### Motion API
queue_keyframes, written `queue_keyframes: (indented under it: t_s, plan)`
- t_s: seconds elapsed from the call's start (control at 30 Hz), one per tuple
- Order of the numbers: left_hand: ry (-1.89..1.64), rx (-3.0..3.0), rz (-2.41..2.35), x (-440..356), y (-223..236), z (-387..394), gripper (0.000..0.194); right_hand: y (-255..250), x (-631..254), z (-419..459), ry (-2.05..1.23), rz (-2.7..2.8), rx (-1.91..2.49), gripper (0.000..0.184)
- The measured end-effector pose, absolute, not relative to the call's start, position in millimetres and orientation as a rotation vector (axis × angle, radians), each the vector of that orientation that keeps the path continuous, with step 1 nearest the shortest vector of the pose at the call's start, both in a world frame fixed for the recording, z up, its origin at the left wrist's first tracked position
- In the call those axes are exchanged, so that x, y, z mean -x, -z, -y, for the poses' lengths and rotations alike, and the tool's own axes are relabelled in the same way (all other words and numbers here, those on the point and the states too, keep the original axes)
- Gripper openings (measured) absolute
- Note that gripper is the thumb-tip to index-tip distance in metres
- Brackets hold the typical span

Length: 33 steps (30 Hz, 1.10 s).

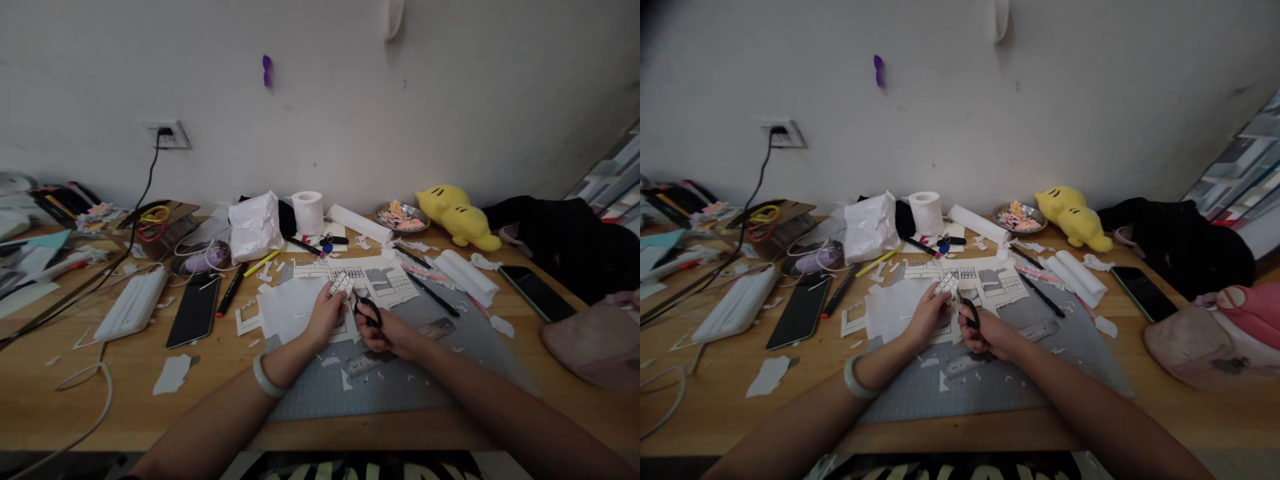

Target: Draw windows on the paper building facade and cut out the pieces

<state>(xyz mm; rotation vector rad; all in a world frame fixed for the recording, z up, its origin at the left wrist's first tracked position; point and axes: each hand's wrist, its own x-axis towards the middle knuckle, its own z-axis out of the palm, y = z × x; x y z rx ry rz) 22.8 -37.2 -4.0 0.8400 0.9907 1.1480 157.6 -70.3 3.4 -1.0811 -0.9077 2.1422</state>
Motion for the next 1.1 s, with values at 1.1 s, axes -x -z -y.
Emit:
queue_keyframes:
  t_s: [1.1]
  plan:
    - [-1.203,-0.784,-0.910,-21.9,2.6,37.3,0.022,-6.5,-159.5,69.5,-2.172,0.835,1.094,0.034]
